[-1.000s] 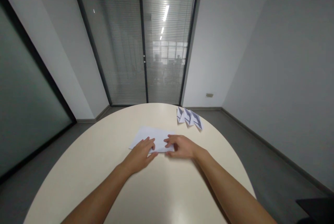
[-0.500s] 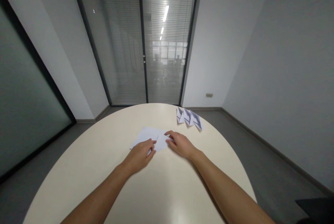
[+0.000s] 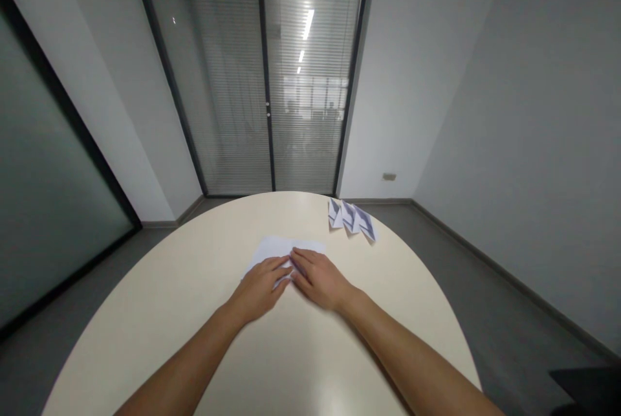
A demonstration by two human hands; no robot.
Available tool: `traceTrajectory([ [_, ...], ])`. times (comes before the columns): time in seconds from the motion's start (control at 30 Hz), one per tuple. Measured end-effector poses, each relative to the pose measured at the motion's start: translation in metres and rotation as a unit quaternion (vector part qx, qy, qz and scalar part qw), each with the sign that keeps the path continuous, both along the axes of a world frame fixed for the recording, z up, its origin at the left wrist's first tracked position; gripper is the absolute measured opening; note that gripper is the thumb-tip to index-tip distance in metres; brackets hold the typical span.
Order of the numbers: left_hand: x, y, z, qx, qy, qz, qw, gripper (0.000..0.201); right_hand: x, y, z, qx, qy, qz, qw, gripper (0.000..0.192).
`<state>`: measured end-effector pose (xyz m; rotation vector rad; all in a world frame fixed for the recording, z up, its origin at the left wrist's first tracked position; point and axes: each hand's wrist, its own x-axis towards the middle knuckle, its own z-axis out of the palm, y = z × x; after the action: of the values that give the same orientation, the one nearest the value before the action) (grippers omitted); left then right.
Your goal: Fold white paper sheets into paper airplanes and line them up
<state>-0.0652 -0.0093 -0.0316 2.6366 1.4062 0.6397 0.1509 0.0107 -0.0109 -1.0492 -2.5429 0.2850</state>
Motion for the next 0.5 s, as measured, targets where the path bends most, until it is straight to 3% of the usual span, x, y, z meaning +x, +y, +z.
traceTrajectory([
  [0.17, 0.006, 0.003, 0.007, -0.002, 0.013, -0.002, 1.000, 0.037, 0.006, 0.003, -0.007, -0.093, -0.063, -0.025, 0.993, 0.074],
  [0.37, -0.003, -0.001, 0.002, -0.004, 0.031, -0.002, 0.999, 0.039, 0.015, 0.015, -0.013, -0.081, -0.071, -0.118, 0.987, 0.070],
  [0.5, 0.000, -0.005, 0.018, 0.002, 0.046, 0.000, 0.999, 0.038, 0.011, 0.009, 0.001, -0.044, -0.054, -0.051, 0.996, 0.062],
])
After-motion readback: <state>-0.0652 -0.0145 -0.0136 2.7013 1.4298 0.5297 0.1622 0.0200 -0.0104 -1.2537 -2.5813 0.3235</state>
